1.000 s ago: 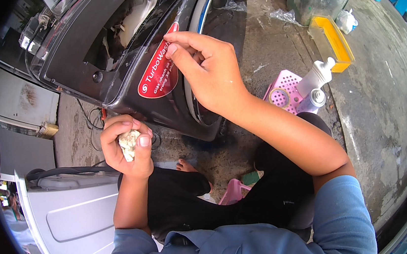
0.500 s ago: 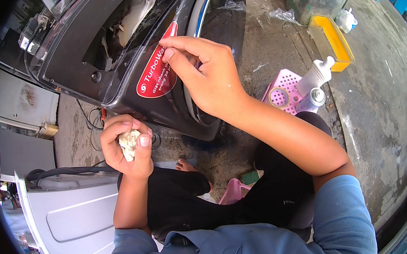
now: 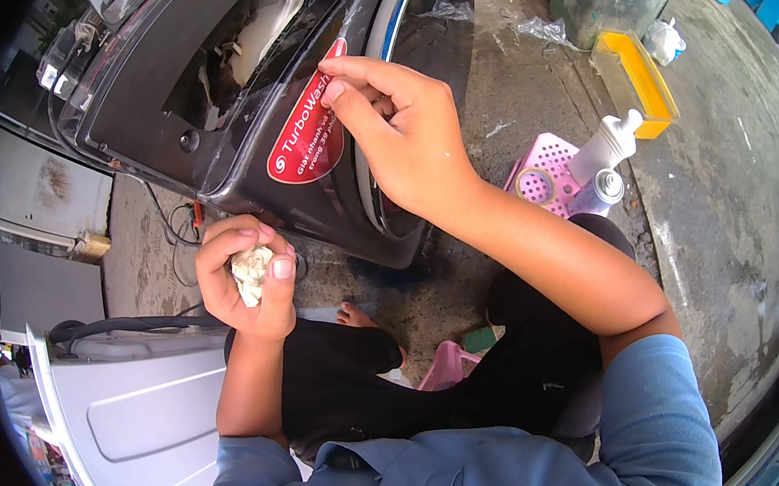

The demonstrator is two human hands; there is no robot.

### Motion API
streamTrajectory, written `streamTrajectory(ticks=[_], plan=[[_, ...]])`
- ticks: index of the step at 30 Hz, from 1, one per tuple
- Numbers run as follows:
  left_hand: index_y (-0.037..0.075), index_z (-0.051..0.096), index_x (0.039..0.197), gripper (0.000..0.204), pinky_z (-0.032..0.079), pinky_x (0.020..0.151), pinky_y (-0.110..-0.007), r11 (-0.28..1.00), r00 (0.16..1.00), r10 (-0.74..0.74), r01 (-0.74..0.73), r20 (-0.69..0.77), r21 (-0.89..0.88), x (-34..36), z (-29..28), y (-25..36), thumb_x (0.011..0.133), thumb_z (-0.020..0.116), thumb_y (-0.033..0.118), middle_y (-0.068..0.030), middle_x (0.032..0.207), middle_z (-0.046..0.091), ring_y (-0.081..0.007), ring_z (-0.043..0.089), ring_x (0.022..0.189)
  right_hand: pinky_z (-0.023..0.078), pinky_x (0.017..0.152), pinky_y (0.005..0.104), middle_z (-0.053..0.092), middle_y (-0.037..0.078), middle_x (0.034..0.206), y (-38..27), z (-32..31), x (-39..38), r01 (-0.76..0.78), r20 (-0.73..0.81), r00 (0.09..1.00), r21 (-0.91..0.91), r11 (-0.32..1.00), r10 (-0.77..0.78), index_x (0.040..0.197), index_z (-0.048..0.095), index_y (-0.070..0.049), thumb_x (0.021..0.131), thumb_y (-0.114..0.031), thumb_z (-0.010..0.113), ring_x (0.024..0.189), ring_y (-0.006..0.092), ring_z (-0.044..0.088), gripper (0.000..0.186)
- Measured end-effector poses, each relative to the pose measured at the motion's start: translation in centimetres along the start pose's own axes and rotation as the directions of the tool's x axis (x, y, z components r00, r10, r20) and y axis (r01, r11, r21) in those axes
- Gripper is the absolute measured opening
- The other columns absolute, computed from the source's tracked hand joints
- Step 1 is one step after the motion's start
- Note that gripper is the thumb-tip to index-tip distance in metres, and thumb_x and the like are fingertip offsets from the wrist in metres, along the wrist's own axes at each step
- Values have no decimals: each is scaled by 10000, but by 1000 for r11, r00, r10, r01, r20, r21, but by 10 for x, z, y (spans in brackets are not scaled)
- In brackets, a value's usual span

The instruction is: The person applies masking tape to the edges of a washing machine door, sprays a substance onto the taped area, and then removes the tape to reveal a clean edge. The person handles the tape and spray can with both hands while seated on the ground.

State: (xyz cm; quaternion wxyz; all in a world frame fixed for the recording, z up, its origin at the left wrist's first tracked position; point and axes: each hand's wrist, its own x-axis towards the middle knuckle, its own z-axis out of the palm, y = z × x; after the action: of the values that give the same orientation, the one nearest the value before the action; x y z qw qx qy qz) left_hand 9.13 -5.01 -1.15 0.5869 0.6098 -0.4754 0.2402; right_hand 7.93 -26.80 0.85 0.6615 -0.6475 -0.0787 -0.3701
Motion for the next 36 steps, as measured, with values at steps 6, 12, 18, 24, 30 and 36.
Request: streamTrajectory(ticks=[6,12,18,24,30,36], plan=[[-22,602,1115,353,529,619,-274,1000,1000,-11,11,-14,-1,0,2,0,860,819,89,-188,974,661,-149,637,659,541,817,262,767,94,1019,-1,0,-2,-18,27,999,14,1000,17,1251,715,40,1027,-115,669,902,105,684,277],[-20,606,1114,353,529,620,-274,1000,1000,-7,7,-20,10,-1,3,-1,861,823,98,-187,974,664,-148,638,659,538,865,272,757,86,1058,-5,-4,-5,-34,78,996,-35,999,37,1278,709,23,1042,-134,669,964,115,678,287],[-16,512,1185,354,534,649,-281,999,994,1,-7,113,54,0,-1,2,940,738,102,-171,1066,568,-152,599,713,550,814,266,774,100,1007,-1,-3,-1,-8,10,1000,19,1000,8,1245,710,53,1022,-100,663,896,107,697,275],[-16,511,1181,352,524,649,-275,999,992,2,-8,124,48,0,-3,2,937,738,95,-175,1063,575,-148,596,713,554,833,268,775,100,1013,-2,-1,-1,-8,15,1000,4,1000,8,1261,704,52,1021,-95,662,905,108,698,285],[-18,545,1156,348,528,644,-278,999,997,5,-8,82,40,1,0,1,910,766,92,-179,1031,607,-151,613,702,554,829,266,773,104,1011,3,0,-2,6,18,1000,13,1000,-7,1266,712,34,1022,-97,663,899,114,703,281],[-21,612,1107,339,541,632,-284,1000,1000,-15,15,-3,9,0,5,2,858,818,81,-188,970,669,-160,650,680,535,880,274,754,85,1078,-5,-3,-7,-58,79,995,-9,998,59,1297,706,18,1041,-130,670,995,116,687,298]])
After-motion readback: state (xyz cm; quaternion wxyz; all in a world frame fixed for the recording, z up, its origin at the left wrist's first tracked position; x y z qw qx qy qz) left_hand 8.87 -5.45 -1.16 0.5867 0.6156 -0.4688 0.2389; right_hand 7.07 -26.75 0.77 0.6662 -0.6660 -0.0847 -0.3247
